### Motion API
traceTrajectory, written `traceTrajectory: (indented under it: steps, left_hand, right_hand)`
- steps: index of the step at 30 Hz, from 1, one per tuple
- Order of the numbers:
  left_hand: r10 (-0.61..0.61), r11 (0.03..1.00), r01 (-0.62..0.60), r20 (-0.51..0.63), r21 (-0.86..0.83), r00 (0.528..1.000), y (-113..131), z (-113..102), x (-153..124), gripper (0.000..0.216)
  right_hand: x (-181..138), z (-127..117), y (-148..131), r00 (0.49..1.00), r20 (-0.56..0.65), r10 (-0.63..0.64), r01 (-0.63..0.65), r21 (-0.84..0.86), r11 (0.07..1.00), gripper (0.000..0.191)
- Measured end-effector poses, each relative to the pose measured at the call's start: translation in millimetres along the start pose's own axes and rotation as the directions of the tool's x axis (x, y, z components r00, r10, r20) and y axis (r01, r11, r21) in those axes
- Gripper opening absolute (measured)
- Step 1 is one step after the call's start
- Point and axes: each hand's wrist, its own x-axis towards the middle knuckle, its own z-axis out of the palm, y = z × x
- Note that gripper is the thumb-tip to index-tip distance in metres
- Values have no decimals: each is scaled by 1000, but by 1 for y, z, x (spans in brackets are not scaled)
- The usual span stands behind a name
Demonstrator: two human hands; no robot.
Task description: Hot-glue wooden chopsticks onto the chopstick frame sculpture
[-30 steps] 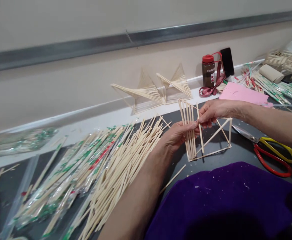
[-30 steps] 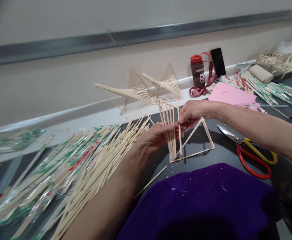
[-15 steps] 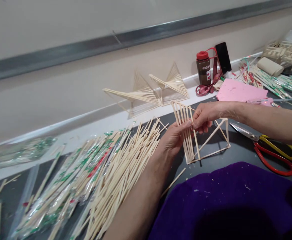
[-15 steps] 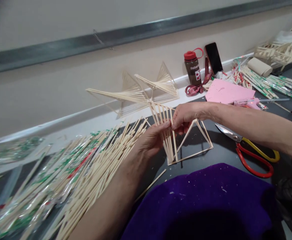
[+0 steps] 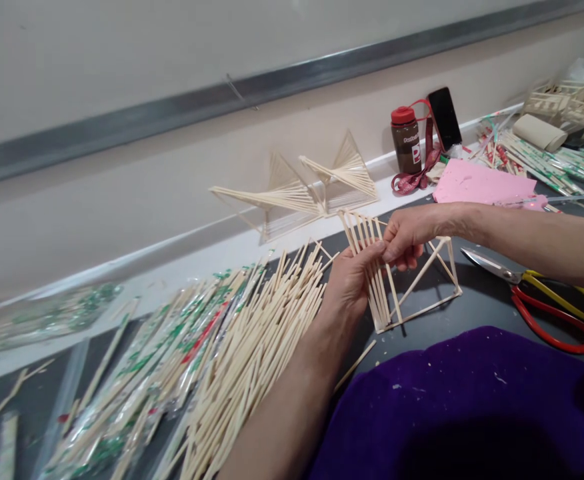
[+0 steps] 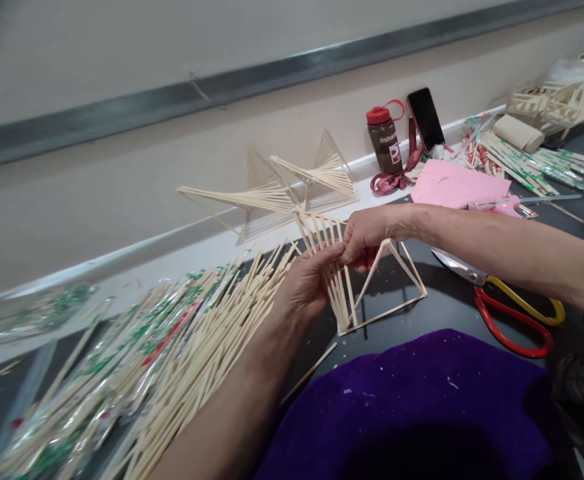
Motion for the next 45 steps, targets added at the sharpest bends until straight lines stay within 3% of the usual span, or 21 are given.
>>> traceTrajectory:
  steps: [10, 18, 22, 26, 28, 45]
  left_hand:
    - [61, 998, -60, -32, 37, 998, -4, 1, 1, 20]
    - [91, 996, -92, -52, -8, 994, -5, 4, 0, 17]
    - [62, 998, -65, -107, -22, 992, -3, 6, -3, 16]
    - [40, 999, -42, -129, -12, 991, 0, 7, -5, 18]
    - [32, 999, -33, -126, -6, 992, 1, 7, -6, 19]
    - [-25, 997, 13, -161, -73, 987, 2, 11, -7, 17]
  right_hand:
    - [4, -2, 1, 1000, 17, 3, -3, -6, 1000, 15]
    - [-2, 1, 1, 998, -69, 7, -6, 8, 1000, 14]
    - [-12, -5, -1, 975, -218, -42, 42, -5, 999, 18]
    - [-15, -10, -1, 889, -443, -119, 141, 17, 990, 16]
    - [-12, -9, 1, 859, -495, -129, 167, 32, 985, 14]
    - [2, 6, -3, 852, -520, -58, 162, 157, 974, 26]
